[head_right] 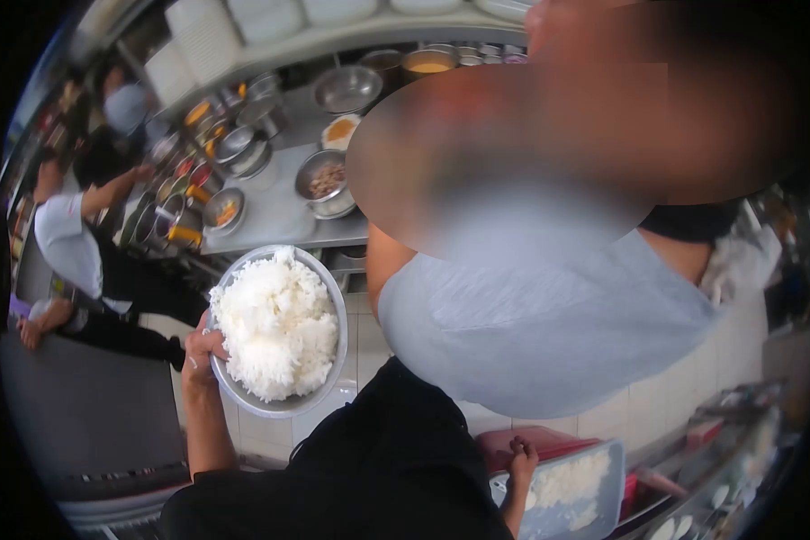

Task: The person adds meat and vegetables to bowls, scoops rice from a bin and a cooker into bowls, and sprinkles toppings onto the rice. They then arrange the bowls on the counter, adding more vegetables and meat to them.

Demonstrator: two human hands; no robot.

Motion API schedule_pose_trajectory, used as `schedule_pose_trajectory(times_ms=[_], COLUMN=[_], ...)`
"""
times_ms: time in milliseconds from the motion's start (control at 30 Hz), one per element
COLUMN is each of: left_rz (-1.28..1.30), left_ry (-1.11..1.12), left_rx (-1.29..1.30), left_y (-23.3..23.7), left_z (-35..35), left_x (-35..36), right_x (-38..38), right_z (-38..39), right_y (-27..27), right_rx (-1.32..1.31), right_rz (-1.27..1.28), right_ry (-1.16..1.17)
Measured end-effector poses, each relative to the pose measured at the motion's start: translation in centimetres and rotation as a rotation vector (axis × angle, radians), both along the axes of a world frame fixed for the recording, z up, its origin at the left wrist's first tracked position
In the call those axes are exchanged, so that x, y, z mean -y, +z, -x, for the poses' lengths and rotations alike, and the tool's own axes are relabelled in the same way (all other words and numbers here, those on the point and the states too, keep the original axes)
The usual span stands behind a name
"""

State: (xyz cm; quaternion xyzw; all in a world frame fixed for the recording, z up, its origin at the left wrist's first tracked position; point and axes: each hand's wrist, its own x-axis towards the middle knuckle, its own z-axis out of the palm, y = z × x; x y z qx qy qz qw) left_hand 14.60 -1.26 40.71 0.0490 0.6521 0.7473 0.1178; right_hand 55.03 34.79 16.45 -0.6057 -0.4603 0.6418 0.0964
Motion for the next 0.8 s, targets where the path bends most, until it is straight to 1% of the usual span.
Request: schedule_pose_trajectory(times_ms=[33, 67, 100, 133, 167, 233, 267, 300, 400, 533, 567, 600, 633, 667, 733, 767, 800], left_rz=[-0.001, 0.057, 0.115, 0.017, 0.020, -0.001, 0.059, 0.059, -0.198, -0.176, -0.173, -0.060, 0.052, 0.055, -0.089, -0.087, -0.193], left_ry=[0.027, 0.004, -0.023, -0.043, -0.027, -0.118, -0.041, -0.031, -0.271, -0.297, -0.304, -0.323, -0.342, -0.355, -0.267, -0.283, -0.353], left_rx=[0.002, 0.046, 0.091, 0.139, 0.145, 0.072, 0.085, 0.083, 0.333, 0.396, 0.398, 0.379, 0.355, 0.351, 0.398, 0.399, 0.190], left_y=[0.6, 1.9, 2.5, 2.1, 2.4, 3.0, 2.6, 2.9, 3.8, 3.7, 3.1, 2.4, 2.0, 2.1, 2.2, 0.9, -1.6], left_z=[-0.8, -1.7, -2.5, -3.2, -4.0, -6.0, -6.9, -7.7, -8.9, -10.8, -11.1, -11.2, -11.2, -11.3, -11.3, -10.5, -9.1], left_x=[0.7, 1.3, 1.9, 2.7, 2.8, 2.8, 3.4, 3.7, 3.2, 1.9, 2.2, 2.6, 2.7, 2.2, 0.8, 0.9, 1.2], right_x=[-0.7, -1.6, -2.1, -2.6, -3.0, -2.9, -2.6, -2.2, -0.2, 2.1, 2.8, 3.7, 4.3, 4.8, 5.4, 5.6, 5.7], right_z=[0.8, 1.5, 1.8, 2.1, 2.4, 2.6, 2.7, 2.6, 1.7, -0.9, -1.5, -1.9, -2.3, -2.7, -3.6, -3.8, -3.7], right_y=[0.1, 0.0, -0.1, -0.1, 0.0, 0.3, 0.4, 0.6, 1.0, -0.6, -0.5, -0.3, -0.2, -0.1, -0.4, -0.3, -0.1], right_rx=[-0.042, -0.058, -0.070, -0.066, -0.059, -0.058, -0.072, -0.085, -0.084, -0.125, -0.140, -0.144, -0.146, -0.137, -0.154, -0.155, -0.132], right_rz=[-0.015, -0.044, -0.021, -0.031, -0.037, -0.057, -0.059, -0.064, -0.053, -0.024, -0.019, 0.026, 0.025, 0.052, 0.097, 0.095, 0.117], right_ry=[0.016, 0.060, 0.055, 0.071, 0.086, 0.095, 0.109, 0.118, 0.122, 0.104, 0.093, -0.010, -0.021, -0.011, 0.001, -0.014, -0.024])
